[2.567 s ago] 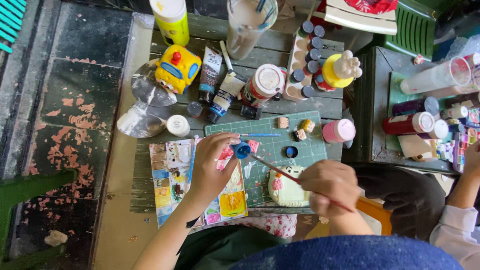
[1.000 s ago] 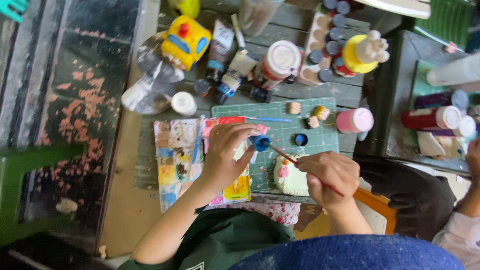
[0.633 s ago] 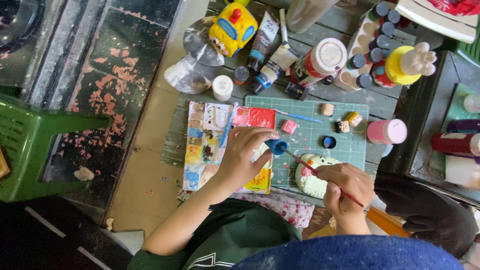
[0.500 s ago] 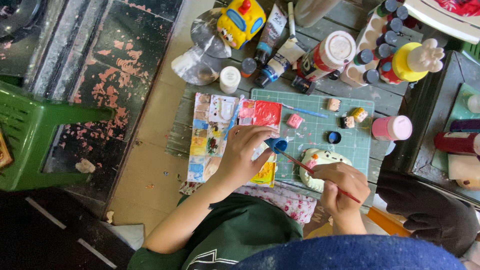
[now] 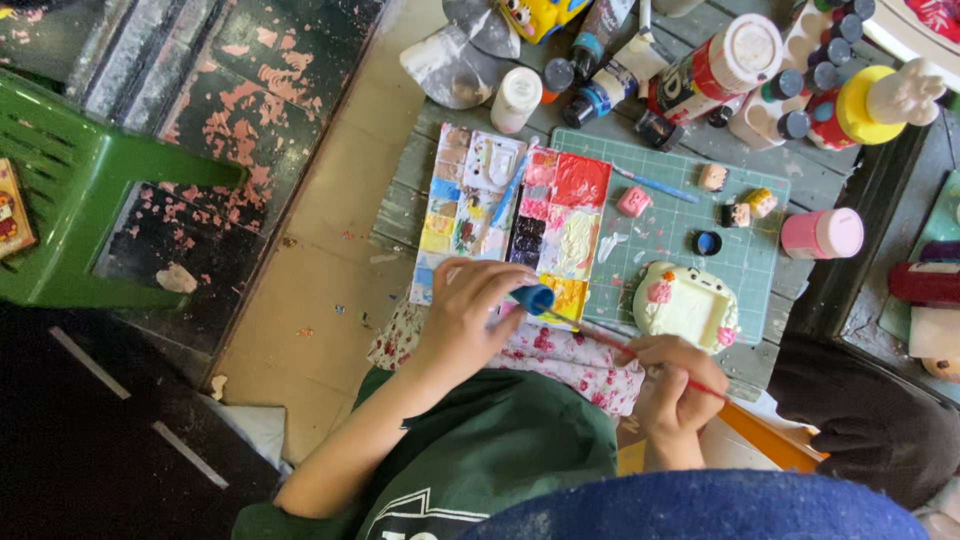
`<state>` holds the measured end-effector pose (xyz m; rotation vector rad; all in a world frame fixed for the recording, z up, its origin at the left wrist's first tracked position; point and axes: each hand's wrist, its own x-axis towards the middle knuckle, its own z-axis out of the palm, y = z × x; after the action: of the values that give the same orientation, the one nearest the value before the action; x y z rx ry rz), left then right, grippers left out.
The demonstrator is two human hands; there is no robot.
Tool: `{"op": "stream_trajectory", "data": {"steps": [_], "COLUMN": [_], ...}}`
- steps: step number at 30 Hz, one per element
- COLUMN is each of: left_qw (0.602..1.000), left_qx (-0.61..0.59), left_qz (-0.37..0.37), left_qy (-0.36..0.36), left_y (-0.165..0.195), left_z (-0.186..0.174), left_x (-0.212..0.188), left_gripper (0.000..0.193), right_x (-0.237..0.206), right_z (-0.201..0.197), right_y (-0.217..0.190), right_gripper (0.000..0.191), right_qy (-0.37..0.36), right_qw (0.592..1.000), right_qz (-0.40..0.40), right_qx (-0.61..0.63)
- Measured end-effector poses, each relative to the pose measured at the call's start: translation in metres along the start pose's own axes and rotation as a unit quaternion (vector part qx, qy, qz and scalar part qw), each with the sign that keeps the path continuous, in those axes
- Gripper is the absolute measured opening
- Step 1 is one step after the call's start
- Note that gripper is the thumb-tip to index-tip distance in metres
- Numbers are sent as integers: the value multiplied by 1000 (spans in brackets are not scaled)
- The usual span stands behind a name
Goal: The person paints a small ceramic trinket tray with a paintbrush, adding orange details to the pink flower decorations on its edge. They dip the brush in paint, rotate the tray to reach different spots, and later open a small paint container and stir the brush in a cup.
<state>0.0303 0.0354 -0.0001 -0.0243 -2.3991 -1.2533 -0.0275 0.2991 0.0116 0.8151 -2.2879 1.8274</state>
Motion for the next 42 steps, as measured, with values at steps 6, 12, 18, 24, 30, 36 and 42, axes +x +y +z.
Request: {"op": "stream_trajectory", "data": {"steps": [6, 12, 18, 24, 30, 36, 42], "left_qw": [999, 991, 977, 977, 979, 980, 982], "left_qx": [30, 77, 103, 113, 109, 107, 105], "left_qz": [-23, -61, -97, -105, -123, -127, -119], "left_qy": [38, 86, 157, 147, 117, 109, 105], "left_y": [-18, -36, -51, -61, -65, -64, -67], "left_z": [-25, -60, -78, -78, -72, -70, -70], "left_x": [-17, -37, -48, -52, -51, -51, -52], "left_gripper": [43, 44, 41, 43, 41, 40, 41], "right_x": [-23, -34, -29, -31, -35, -33, -34], "right_z": [14, 26, 61, 95, 101, 98, 92], "right_y": [22, 34, 50, 61, 58, 50, 42], "right_gripper": [25, 24, 20, 17, 11, 10, 10], "right_qy": [142, 143, 46, -59, -106, -143, -176], "right_qw": [965, 942, 947, 950, 955, 960, 968], "right_qz": [119, 180, 213, 248, 240, 227, 163], "right_qx": [186, 247, 235, 180, 136, 76, 77]}}
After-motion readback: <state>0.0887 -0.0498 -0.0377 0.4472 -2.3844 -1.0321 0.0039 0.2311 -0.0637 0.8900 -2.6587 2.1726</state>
